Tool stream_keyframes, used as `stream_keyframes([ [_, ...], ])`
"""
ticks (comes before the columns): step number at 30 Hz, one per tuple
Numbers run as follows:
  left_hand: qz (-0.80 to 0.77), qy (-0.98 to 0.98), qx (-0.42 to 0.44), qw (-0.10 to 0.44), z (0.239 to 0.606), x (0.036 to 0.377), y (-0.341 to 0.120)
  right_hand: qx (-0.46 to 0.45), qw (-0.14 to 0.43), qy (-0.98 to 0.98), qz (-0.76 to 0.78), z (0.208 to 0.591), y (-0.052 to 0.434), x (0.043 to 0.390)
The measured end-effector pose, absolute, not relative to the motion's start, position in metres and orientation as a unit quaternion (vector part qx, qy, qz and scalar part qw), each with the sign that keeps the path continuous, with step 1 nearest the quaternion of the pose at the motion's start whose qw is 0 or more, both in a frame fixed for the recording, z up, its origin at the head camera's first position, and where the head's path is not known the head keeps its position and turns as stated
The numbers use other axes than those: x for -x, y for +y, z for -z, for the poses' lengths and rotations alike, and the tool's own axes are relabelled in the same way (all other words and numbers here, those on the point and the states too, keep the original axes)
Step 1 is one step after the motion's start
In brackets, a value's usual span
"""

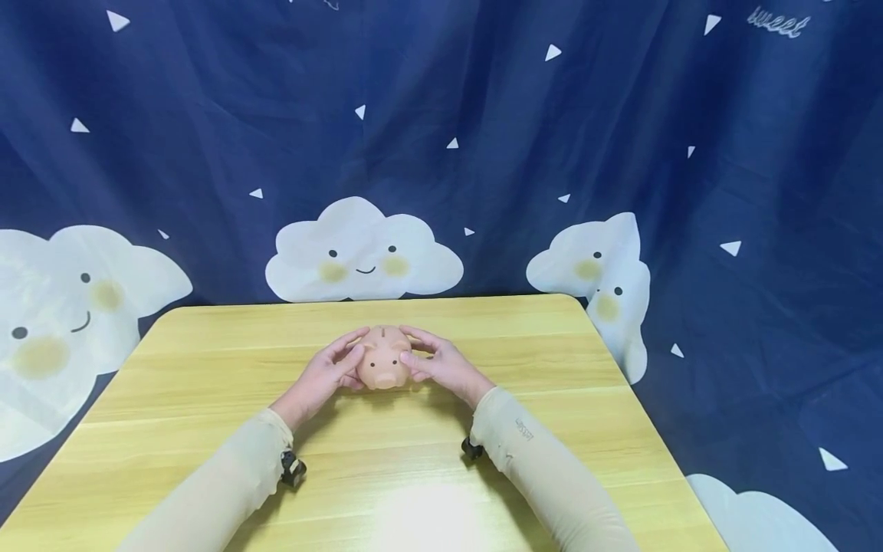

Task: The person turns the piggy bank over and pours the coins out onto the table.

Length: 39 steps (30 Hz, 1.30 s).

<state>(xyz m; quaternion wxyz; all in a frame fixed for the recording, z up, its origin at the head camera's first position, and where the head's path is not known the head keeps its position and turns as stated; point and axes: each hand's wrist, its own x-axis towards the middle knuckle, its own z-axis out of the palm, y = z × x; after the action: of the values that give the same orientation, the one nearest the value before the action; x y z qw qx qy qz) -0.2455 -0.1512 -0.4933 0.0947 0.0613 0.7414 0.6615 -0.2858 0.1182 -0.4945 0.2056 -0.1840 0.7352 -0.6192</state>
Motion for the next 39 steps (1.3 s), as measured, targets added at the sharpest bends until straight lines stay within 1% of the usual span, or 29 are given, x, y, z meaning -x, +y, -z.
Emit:
stream_keyframes([
  [5,-0.662,0.743,-0.06,0.086,0.493,0.246,-0.152,0.219,0.188,0.756,0.587,0.49,0.116,0.281],
  [9,-0.662,0.743,-0.059,0.084,0.491,0.246,-0.152,0.24,0.184,0.756,0.58,0.489,0.113,0.278],
  [17,-0.634,0.757,-0.124,0.098,0.488,0.239,-0.155,0.238,0.183,0.745,0.596,0.489,0.11,0.276],
  [19,-0.616,0.773,-0.131,0.084,0.488,0.238,-0.155,0.235,0.184,0.739,0.604,0.489,0.11,0.276],
  [24,-0.573,0.804,-0.155,0.027,0.488,0.237,-0.156,0.239,0.186,0.724,0.619,0.486,0.108,0.273],
  [31,-0.563,0.803,-0.196,-0.018,0.484,0.234,-0.155,0.254,0.198,0.722,0.612,0.481,0.104,0.269],
  [34,-0.554,0.809,-0.192,-0.04,0.482,0.233,-0.154,0.271,0.184,0.726,0.604,0.481,0.102,0.268],
  [36,-0.555,0.811,-0.181,-0.044,0.481,0.233,-0.154,0.281,0.168,0.731,0.599,0.48,0.101,0.268],
  [39,-0.575,0.802,-0.164,-0.026,0.48,0.232,-0.154,0.286,0.149,0.733,0.599,0.48,0.1,0.268],
])
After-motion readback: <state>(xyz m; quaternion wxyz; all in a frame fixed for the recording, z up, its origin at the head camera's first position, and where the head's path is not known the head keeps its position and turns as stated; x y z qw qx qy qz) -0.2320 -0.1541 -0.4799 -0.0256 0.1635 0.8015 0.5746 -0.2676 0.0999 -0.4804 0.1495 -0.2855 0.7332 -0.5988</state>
